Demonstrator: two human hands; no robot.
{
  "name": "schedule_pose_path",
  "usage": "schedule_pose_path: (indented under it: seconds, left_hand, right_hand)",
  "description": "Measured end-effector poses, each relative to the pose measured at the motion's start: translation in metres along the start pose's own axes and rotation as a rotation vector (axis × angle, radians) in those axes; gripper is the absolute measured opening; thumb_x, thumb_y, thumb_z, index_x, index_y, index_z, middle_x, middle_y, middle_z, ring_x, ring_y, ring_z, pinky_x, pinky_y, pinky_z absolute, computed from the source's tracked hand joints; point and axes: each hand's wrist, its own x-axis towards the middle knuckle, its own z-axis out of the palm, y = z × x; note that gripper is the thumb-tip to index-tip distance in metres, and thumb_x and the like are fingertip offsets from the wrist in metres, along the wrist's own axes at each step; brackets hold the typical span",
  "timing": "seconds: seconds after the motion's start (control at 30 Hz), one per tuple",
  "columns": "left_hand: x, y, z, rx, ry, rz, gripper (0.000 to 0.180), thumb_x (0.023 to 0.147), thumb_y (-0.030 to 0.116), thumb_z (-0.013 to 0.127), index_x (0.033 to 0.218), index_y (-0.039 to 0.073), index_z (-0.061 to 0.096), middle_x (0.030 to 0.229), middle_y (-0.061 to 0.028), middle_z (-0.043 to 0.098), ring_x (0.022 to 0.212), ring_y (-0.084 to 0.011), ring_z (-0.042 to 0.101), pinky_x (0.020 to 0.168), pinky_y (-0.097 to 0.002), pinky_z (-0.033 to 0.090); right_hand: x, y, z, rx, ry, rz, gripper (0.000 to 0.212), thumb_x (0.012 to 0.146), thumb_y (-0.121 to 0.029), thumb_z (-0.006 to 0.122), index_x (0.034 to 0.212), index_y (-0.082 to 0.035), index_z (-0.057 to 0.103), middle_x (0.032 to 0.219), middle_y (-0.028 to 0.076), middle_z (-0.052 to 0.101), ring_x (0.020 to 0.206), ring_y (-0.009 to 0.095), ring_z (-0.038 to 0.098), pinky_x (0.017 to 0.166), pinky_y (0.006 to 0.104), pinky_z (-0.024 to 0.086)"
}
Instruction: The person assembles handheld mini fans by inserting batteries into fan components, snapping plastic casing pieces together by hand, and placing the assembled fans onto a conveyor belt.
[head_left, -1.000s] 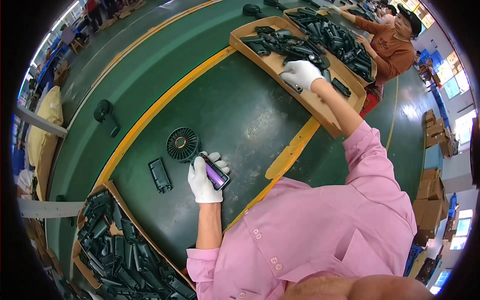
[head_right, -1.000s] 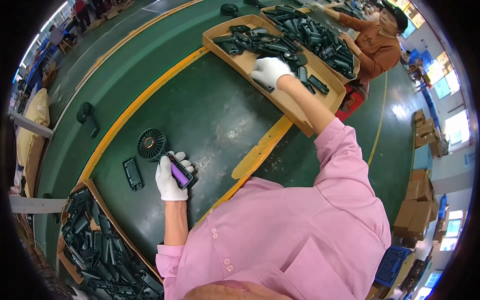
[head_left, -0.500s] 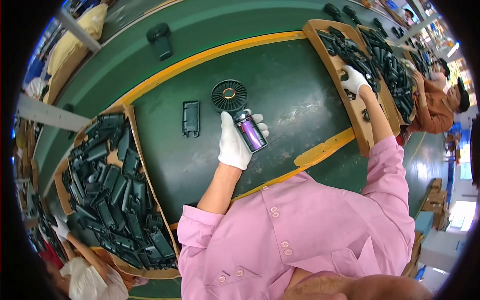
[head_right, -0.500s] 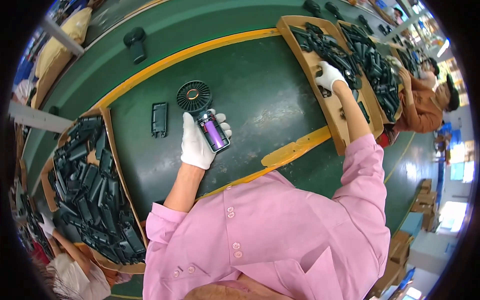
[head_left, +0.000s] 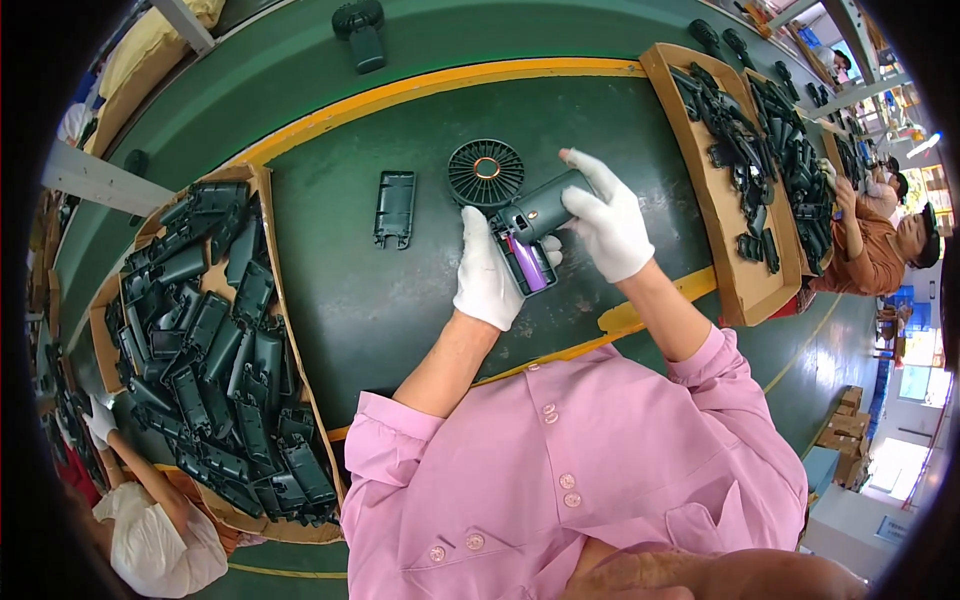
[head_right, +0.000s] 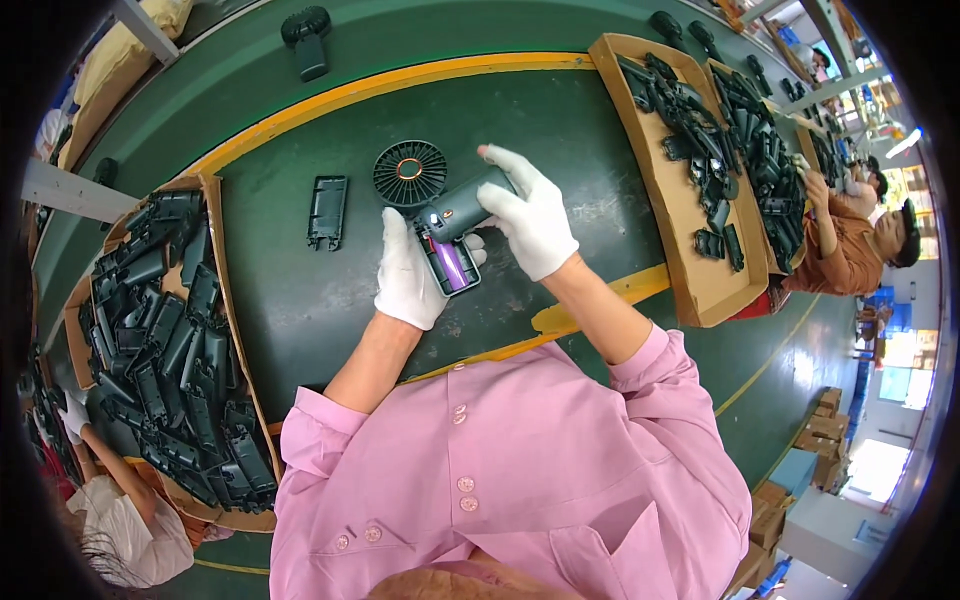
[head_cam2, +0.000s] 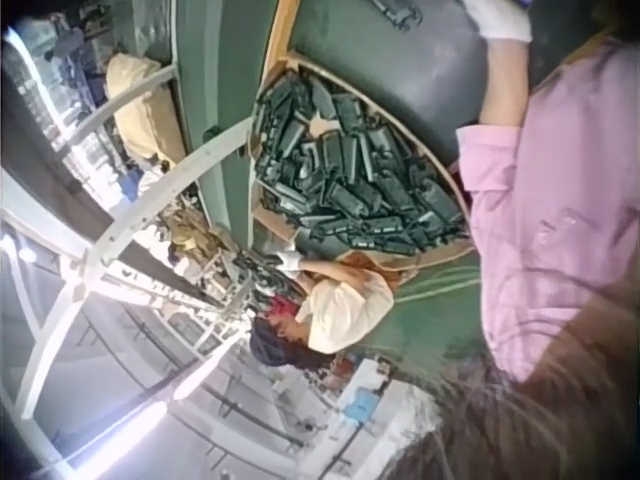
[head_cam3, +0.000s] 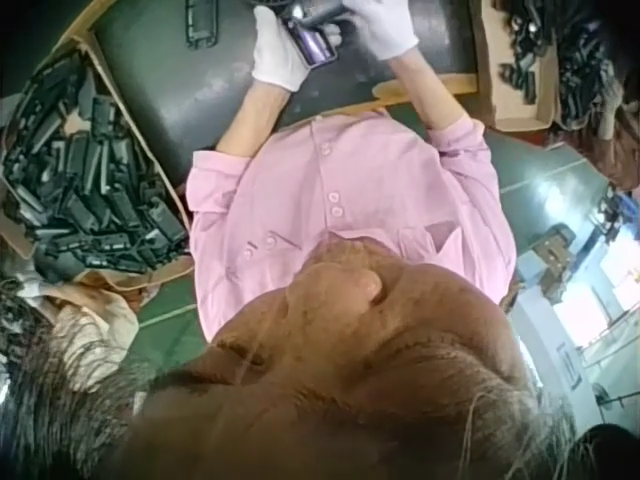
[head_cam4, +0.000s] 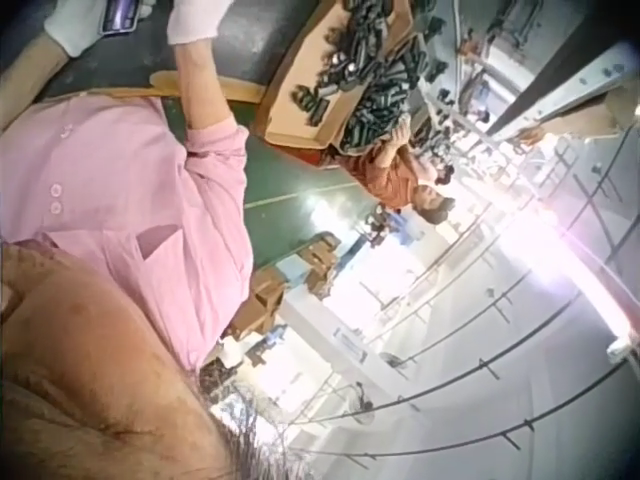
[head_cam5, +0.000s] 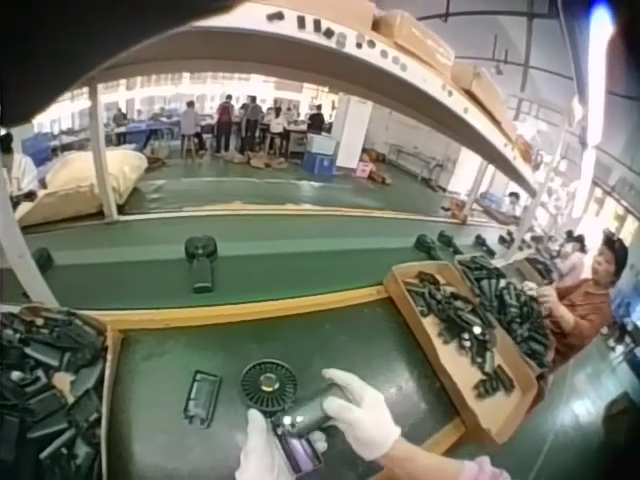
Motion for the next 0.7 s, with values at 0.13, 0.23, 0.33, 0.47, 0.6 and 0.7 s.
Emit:
schedule_pose_path:
  seconds: [0.13,0.23,0.33,0.47,0.6,0.7]
  left_hand:
    - [-0.003,0.001,0.001,0.009,0.068,0.028,0.072,0.092,0.068,0.030,0.115,0.005,0.054,0.096,-0.0125,0.066,0.078,-0.0234,0.066,0.073,-0.0381,0.056]
    - [-0.001,0.000,-0.007,-0.007,0.016,0.011,0.071,0.093,0.067,0.029,0.122,0.005,0.050,0.108,-0.0131,0.060,0.095,-0.0263,0.062,0.084,-0.0426,0.054]
    - [0.001,0.000,-0.003,-0.093,0.040,-0.005,0.070,0.094,0.066,0.028,0.124,0.007,0.049,0.111,-0.0117,0.058,0.103,-0.0258,0.059,0.089,-0.0425,0.052]
    - [0.001,0.000,-0.001,-0.091,0.082,-0.007,0.067,0.094,0.065,0.030,0.120,0.008,0.054,0.111,-0.0085,0.060,0.103,-0.0225,0.058,0.091,-0.0390,0.049]
    - [0.000,0.002,0.002,-0.063,0.044,0.002,0.068,0.095,0.065,0.027,0.124,0.008,0.051,0.115,-0.0091,0.058,0.107,-0.0231,0.057,0.095,-0.0403,0.046]
    - [-0.003,0.006,0.010,-0.051,0.008,0.010,0.071,0.095,0.065,0.025,0.130,0.007,0.046,0.119,-0.0099,0.056,0.111,-0.0238,0.055,0.098,-0.0411,0.044]
  right_hand:
    - [0.003,-0.006,-0.022,-0.384,-0.216,0.354,0.047,0.086,-0.006,0.058,0.130,0.004,0.046,0.104,0.010,0.062,0.092,0.016,0.063,0.072,0.0264,0.051]
    - [-0.005,-0.001,-0.033,-0.381,-0.373,0.336,0.052,0.082,-0.012,0.066,0.128,0.006,0.050,0.108,0.012,0.063,0.086,0.012,0.062,0.069,0.0251,0.052]
    - [-0.006,0.000,-0.027,-0.454,-0.482,0.327,0.059,0.078,-0.012,0.069,0.129,0.007,0.047,0.107,0.012,0.064,0.089,0.013,0.061,0.077,0.0260,0.051]
    - [-0.009,-0.003,-0.013,-0.518,-0.470,0.305,0.060,0.077,-0.009,0.069,0.130,0.007,0.046,0.108,0.009,0.064,0.094,0.012,0.059,0.086,0.0268,0.048]
    - [-0.017,-0.022,-0.004,-1.053,-0.349,0.093,0.067,0.075,-0.015,0.071,0.133,0.003,0.043,0.102,0.014,0.067,0.083,0.016,0.065,0.076,0.0277,0.052]
    - [-0.032,-0.038,0.012,-1.283,-0.304,-0.163,0.078,0.073,-0.037,0.071,0.136,-0.002,0.041,0.073,0.024,0.064,0.066,0.037,0.066,0.063,0.0401,0.055]
